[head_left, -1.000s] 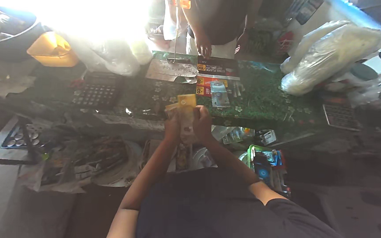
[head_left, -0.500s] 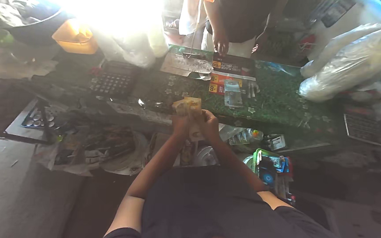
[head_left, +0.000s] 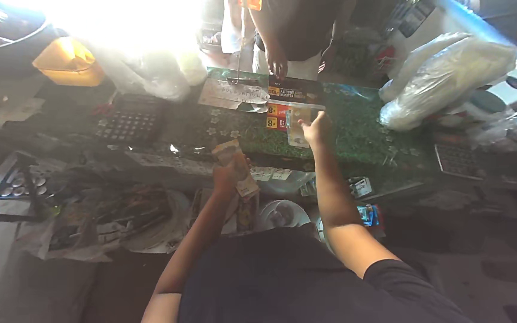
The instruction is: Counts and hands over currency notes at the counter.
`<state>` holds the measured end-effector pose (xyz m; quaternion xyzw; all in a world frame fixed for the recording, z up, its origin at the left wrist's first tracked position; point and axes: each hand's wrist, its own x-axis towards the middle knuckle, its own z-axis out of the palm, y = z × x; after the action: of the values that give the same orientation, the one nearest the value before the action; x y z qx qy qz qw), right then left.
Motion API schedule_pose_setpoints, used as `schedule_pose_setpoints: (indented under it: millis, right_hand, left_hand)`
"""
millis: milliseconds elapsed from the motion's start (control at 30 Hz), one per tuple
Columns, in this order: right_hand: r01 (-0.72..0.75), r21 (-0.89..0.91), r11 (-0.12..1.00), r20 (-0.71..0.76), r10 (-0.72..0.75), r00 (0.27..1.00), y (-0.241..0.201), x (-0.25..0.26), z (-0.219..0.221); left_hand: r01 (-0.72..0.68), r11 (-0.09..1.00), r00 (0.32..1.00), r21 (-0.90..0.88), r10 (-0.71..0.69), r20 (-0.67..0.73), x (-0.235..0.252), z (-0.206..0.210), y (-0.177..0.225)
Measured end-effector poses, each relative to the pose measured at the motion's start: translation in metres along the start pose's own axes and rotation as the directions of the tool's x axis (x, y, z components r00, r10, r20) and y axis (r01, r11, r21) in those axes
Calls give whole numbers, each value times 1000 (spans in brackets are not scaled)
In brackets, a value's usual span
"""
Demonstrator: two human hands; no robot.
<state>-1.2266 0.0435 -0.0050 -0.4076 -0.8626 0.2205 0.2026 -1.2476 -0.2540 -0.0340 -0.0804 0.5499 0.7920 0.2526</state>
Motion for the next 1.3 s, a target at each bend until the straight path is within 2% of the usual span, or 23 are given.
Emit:
schedule_pose_setpoints:
  millis: [33,100,167,233,300,400,467,600,667,767,833,933,1000,1033,1100,1167,1233,1300]
  right_hand:
    - [30,-19,999,-64,-31,997,-1,-12,3]
    - [167,65,984,-139,-157,978,-5,-48,10]
    - [257,255,932,-9,-264,965,-20,-97,17]
    - [226,437,871,177,-329,928,-37,-140,25]
    - [142,539,830,282,-336,899,-51,-165,34]
    - [157,581,798,238,-352,905,-56,-171,42]
    - [174,581,795,171,-328,929,-55,-157,35]
    - [130,454,881,-28,-132,991,-39,-81,2]
    - [88,370,925,-91,-58,994,-24,-37,-7]
    - [17,126,992,-60,-10,998,2,6,13]
    - [-4,-63,998,-26,3,1000,14,12,34]
    - [22,-148,989,-67,-32,997,14,14,44]
    - [-15,-81,997,-58,10,998,17,14,42]
    - [-27,17,999,-75,28,997,20,14,39]
    - [7,262,965,-212,50,976,27,9,35]
    - [69,399,914,-324,70,944,14,-21,17]
    - [114,444,889,-219,-15,976,-10,-80,0]
    - [195,491,849,-1,-223,975,-30,-135,2]
  left_hand:
    - [-14,999,1000,29,15,-20,0,1,0]
    - [-44,997,997,64,48,-60,2,3,-3]
    - [-62,991,994,122,72,-78,4,2,-7]
    - [-66,979,996,192,77,-51,4,0,-9]
    - [-59,975,998,215,63,-13,1,2,-10]
    - [-29,966,999,256,32,-5,-9,9,-9]
    - [-12,977,1000,213,10,10,-11,10,-6]
    - [35,994,993,-100,-23,117,-4,1,-7]
    - [33,991,997,-133,-23,78,-3,0,-6]
    - [14,989,1000,-148,-10,26,-3,-1,-6]
    - [0,985,1000,-173,3,17,-3,-2,-7]
    - [-14,980,999,-198,19,26,-2,-2,-6]
    - [-8,976,1000,-216,14,24,-6,-1,-4]
    - [-10,975,1000,-222,15,21,-8,-1,-3]
    - [-35,977,999,-211,38,11,-11,-1,-3]
    - [-64,988,998,-143,67,21,-6,-5,-10]
    - [-89,994,996,-68,91,19,-3,-8,-18]
    - [-104,994,994,14,104,14,-4,-8,-22]
